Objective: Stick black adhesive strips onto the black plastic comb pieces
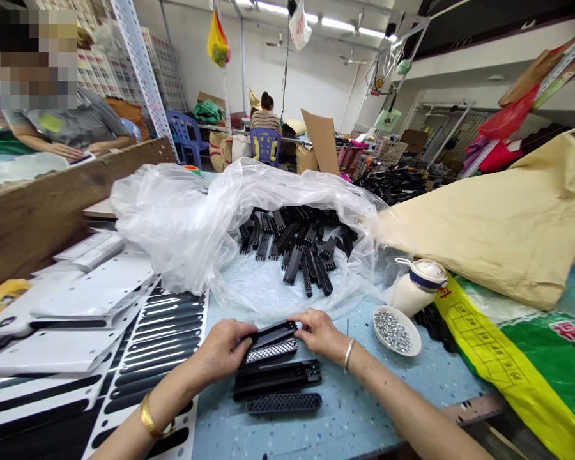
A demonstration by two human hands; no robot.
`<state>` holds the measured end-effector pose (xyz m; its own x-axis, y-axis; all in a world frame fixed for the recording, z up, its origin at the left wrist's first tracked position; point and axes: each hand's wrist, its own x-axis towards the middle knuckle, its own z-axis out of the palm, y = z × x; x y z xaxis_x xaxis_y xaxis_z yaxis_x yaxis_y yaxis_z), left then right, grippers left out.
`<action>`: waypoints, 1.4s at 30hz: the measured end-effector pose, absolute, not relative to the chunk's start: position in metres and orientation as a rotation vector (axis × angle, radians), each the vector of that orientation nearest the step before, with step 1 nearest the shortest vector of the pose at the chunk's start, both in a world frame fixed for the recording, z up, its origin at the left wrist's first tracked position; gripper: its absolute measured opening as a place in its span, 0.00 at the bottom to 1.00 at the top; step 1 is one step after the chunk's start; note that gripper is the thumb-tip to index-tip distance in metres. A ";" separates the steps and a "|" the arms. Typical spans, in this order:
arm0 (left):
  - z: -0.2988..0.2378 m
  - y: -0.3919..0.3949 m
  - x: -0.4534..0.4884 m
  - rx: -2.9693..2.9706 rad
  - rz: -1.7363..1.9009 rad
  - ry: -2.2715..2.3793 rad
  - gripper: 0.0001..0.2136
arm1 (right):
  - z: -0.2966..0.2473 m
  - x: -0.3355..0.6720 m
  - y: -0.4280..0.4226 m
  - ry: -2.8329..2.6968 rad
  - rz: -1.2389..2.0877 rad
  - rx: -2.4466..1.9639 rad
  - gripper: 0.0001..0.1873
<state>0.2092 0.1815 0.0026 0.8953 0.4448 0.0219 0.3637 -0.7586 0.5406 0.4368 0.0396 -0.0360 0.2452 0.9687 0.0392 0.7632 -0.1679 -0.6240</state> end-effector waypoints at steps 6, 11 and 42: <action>0.000 0.187 0.213 2.510 0.192 0.582 0.17 | -0.033 0.434 0.055 -1.462 0.627 -1.980 0.10; 0.003 0.190 0.214 2.488 0.174 0.507 0.17 | -0.033 0.425 0.055 -1.304 0.838 -2.013 0.12; 0.009 0.136 0.163 2.206 0.314 0.508 0.11 | -0.027 0.407 -0.039 -1.345 0.603 -2.109 0.14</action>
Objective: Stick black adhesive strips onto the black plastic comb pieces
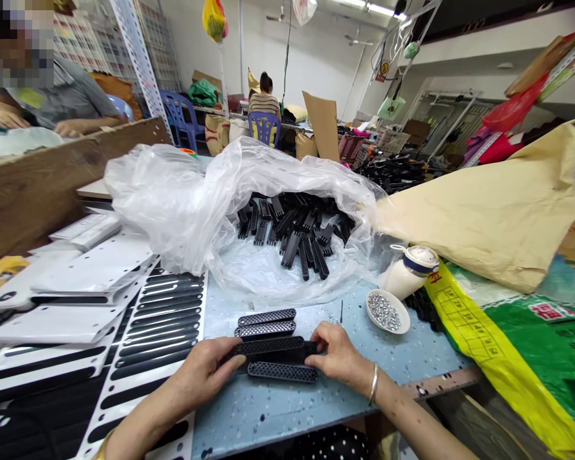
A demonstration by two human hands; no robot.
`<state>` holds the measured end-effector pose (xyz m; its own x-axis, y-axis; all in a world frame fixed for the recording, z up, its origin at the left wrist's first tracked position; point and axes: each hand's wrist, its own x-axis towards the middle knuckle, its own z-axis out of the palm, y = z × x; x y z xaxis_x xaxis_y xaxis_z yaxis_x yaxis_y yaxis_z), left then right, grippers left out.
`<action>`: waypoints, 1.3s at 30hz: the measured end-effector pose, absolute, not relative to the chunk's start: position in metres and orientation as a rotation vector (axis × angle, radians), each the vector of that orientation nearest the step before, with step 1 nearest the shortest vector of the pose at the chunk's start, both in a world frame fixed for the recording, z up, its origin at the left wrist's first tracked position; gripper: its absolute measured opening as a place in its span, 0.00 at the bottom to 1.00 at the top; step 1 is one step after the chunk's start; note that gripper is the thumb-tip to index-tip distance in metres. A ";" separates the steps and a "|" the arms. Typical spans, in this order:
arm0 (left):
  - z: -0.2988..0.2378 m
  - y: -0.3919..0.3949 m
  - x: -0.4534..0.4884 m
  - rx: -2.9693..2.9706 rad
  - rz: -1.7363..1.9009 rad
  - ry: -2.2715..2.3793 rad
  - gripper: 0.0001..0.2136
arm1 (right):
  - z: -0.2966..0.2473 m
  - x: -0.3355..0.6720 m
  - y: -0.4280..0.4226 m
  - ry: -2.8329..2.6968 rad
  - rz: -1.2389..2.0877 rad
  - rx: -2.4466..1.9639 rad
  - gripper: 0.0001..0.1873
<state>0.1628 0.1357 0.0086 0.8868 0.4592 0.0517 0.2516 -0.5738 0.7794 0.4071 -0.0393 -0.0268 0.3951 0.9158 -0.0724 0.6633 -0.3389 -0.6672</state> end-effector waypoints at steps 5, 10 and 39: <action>0.020 0.135 0.159 2.078 0.368 0.574 0.11 | -0.031 0.402 -0.048 -1.369 0.485 -2.061 0.17; 0.017 0.134 0.143 1.721 0.373 0.692 0.10 | -0.033 0.403 -0.055 -1.553 0.314 -1.925 0.21; 0.007 0.106 0.156 1.217 0.666 0.693 0.14 | -0.002 0.372 -0.040 -0.915 1.004 -1.642 0.20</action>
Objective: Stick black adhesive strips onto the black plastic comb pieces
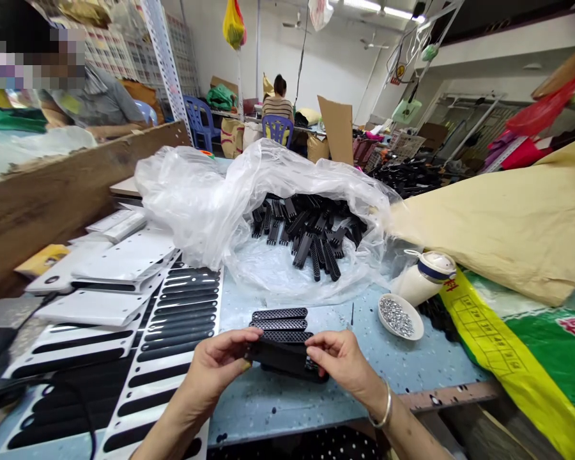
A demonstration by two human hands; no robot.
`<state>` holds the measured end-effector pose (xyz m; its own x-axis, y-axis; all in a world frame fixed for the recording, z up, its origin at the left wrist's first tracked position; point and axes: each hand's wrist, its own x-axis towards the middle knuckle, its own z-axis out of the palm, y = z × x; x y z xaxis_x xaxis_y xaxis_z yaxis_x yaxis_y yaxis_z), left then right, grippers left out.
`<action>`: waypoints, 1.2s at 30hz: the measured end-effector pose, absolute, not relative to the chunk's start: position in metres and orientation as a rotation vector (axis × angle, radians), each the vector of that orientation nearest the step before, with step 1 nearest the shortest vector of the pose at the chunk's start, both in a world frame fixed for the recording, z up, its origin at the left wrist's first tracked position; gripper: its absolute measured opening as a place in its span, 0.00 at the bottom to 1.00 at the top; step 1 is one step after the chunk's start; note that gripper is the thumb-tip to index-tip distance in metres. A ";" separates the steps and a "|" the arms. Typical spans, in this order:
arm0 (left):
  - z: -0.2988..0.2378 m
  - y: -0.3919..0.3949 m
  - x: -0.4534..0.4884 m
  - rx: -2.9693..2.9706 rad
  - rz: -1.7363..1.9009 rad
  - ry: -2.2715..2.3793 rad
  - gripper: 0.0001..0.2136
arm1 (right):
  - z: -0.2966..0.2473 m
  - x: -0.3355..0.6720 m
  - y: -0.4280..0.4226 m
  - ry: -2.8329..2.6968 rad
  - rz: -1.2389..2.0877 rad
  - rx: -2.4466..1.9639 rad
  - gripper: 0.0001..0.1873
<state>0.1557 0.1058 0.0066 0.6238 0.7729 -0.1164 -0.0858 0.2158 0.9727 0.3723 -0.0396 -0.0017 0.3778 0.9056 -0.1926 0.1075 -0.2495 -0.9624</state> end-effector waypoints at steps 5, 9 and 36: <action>0.019 0.103 0.170 1.325 0.712 0.659 0.15 | 0.007 0.376 -0.038 -0.900 0.955 -1.549 0.17; 0.022 0.102 0.178 1.422 0.750 0.630 0.16 | 0.014 0.381 -0.039 -1.028 0.859 -1.570 0.14; -0.034 0.082 0.145 2.336 0.858 0.887 0.12 | -0.022 0.370 -0.031 -1.635 0.308 -1.658 0.07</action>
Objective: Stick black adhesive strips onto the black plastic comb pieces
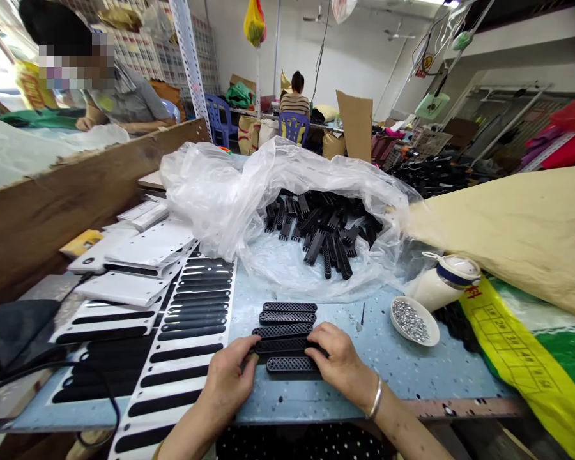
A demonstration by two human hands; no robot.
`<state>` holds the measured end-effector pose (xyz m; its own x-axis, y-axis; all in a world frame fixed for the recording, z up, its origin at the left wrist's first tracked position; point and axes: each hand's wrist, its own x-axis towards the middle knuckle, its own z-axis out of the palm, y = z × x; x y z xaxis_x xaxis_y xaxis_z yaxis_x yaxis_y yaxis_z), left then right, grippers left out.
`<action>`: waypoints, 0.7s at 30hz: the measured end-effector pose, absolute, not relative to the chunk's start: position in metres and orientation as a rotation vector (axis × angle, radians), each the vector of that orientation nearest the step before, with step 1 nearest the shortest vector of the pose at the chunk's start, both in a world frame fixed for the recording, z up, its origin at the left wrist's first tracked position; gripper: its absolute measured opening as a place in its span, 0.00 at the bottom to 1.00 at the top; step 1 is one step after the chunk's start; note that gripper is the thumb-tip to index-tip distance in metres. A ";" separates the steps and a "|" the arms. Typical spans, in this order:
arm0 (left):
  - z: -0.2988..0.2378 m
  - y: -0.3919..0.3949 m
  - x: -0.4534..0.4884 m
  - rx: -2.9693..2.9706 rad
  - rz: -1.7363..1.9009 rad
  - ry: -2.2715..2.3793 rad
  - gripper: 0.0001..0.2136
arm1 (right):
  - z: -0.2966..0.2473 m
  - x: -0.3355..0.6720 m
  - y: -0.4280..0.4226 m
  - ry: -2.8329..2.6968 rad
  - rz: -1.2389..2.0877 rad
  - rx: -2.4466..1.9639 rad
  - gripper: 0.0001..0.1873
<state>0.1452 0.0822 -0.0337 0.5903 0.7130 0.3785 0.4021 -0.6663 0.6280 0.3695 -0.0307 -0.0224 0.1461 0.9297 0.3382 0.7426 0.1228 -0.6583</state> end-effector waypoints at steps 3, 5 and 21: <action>-0.032 0.087 0.143 2.259 0.803 1.000 0.15 | -0.027 0.378 -0.035 -1.522 0.256 -1.751 0.05; -0.026 0.086 0.142 2.261 0.746 1.036 0.11 | -0.028 0.386 -0.045 -1.430 0.272 -1.854 0.10; -0.007 0.062 0.145 2.335 0.001 0.874 0.14 | -0.036 0.356 -0.090 -1.196 0.707 -2.049 0.23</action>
<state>0.1448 0.0616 -0.0065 0.7789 0.5906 -0.2110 0.5899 -0.5758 0.5661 0.3558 -0.0897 -0.0365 0.4376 0.8906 -0.1236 0.5378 -0.3694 -0.7579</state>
